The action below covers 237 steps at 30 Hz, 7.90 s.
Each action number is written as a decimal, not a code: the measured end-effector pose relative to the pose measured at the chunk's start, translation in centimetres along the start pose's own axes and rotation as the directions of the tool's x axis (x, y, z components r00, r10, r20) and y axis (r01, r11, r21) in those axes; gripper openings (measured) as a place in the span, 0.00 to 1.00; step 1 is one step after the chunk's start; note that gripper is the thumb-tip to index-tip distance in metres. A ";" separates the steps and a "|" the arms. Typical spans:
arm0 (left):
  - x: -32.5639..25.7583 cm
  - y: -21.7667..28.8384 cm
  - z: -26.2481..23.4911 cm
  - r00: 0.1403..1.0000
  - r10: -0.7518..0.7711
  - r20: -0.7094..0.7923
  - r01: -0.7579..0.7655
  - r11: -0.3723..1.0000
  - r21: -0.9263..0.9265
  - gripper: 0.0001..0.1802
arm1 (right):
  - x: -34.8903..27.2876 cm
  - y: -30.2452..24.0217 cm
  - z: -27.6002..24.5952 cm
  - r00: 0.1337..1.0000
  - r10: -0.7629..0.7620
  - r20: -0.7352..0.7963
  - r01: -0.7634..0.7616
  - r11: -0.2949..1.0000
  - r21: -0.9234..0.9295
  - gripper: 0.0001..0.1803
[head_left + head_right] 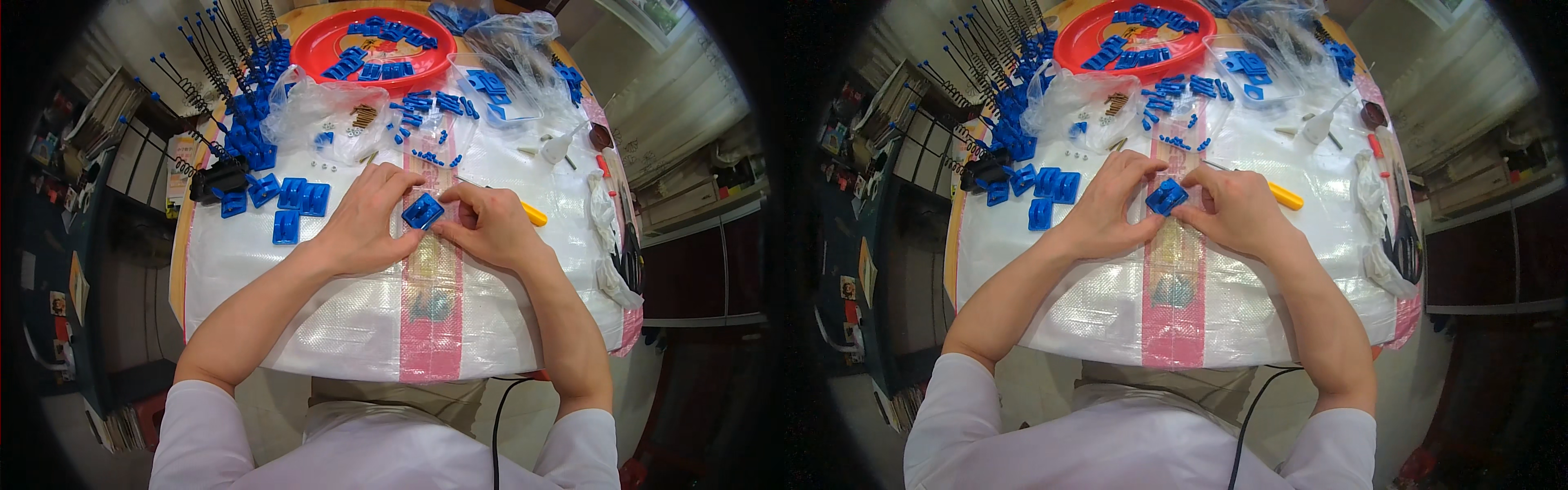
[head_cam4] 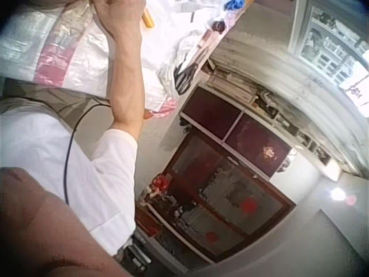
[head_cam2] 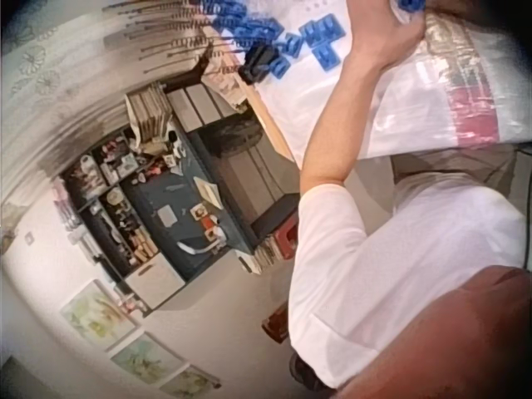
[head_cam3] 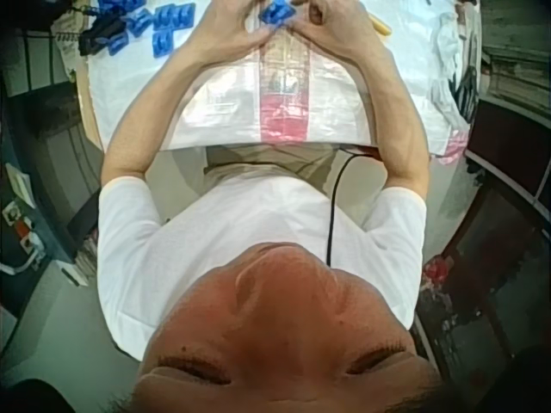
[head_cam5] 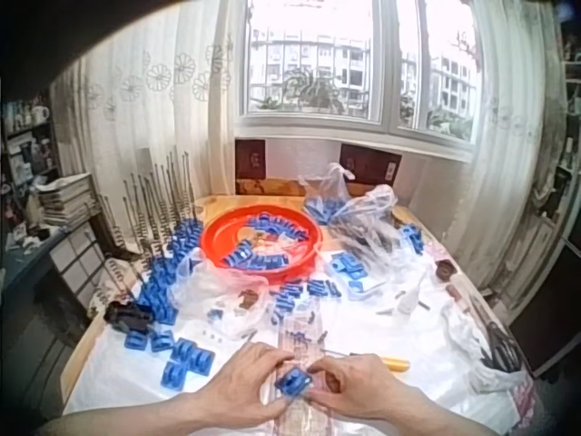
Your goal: Assembling blue plastic fixture components by inserting metal pins and using a screwdriver.
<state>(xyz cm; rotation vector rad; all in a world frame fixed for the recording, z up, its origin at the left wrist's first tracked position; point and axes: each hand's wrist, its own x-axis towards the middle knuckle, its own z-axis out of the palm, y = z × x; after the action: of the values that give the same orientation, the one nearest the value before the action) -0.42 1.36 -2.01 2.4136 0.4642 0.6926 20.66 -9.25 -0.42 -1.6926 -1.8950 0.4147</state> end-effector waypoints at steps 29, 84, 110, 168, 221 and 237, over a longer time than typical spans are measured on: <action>0.1 -0.9 0.3 0.999 0.024 0.035 -0.021 0.995 -0.099 0.19 | 0.0 -0.3 -0.2 0.999 0.017 0.039 -0.015 0.998 -0.056 0.19; 0.1 -0.4 0.8 0.998 0.058 -0.005 -0.058 0.996 -0.066 0.19 | 0.1 -0.6 -0.1 0.997 -0.083 0.002 0.082 0.990 0.116 0.20; 0.2 -0.9 0.5 0.999 0.038 -0.010 -0.039 0.986 -0.162 0.14 | -0.2 0.1 -0.6 0.997 -0.078 0.001 0.077 0.990 0.118 0.12; 0.0 0.0 0.1 0.993 -0.090 0.081 0.103 0.980 -0.171 0.35 | 0.2 0.5 1.2 0.991 -0.017 -0.134 0.028 0.996 0.084 0.09; 0.1 -1.3 0.8 0.936 -0.290 0.199 0.274 0.247 -0.929 0.10 | 0.2 0.1 -0.8 0.931 -0.174 -0.321 0.189 0.982 0.018 0.21; 0.9 -1.8 0.2 0.885 -0.462 0.056 0.157 0.183 -0.971 0.17 | -1.0 2.1 -4.3 0.980 0.198 -0.034 -0.195 0.898 -0.394 0.12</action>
<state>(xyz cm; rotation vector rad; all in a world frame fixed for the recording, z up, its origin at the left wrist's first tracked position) 0.12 3.08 -2.95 0.9497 0.4199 0.7660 24.94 -10.43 1.59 -2.1598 -1.9121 0.1120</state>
